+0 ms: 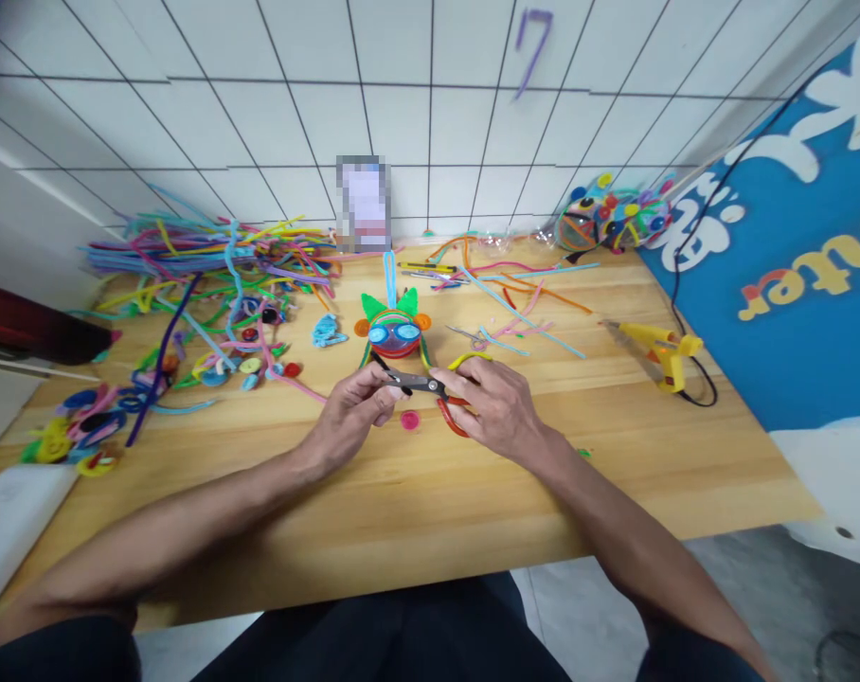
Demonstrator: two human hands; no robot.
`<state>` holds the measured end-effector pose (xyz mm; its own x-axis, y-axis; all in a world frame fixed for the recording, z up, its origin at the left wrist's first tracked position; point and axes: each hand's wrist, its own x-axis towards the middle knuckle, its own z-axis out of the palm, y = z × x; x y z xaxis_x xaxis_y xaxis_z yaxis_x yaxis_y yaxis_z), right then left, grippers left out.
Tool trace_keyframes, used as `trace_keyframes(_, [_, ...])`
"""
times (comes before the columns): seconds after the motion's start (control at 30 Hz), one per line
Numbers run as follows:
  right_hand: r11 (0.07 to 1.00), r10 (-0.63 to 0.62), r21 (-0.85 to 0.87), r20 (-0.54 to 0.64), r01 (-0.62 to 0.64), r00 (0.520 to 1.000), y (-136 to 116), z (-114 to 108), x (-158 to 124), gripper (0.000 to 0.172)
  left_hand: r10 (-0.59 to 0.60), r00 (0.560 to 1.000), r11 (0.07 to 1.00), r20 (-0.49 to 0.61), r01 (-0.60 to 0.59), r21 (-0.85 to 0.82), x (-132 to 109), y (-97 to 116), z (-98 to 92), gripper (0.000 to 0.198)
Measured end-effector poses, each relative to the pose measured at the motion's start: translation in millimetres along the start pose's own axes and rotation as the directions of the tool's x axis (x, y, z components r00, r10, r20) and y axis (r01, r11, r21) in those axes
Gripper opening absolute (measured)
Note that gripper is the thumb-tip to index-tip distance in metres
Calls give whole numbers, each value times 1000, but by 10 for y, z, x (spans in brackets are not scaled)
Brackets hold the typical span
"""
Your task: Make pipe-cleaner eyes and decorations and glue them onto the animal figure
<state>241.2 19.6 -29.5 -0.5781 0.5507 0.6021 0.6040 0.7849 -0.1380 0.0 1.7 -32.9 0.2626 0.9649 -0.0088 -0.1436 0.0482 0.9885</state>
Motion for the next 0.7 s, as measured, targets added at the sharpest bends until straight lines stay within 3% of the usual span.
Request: trace_keyframes(0.7, [995,56,79,42,-59,998,-29,48,-25,39,63,998,996,-1,-62,70,1,-40,17,34])
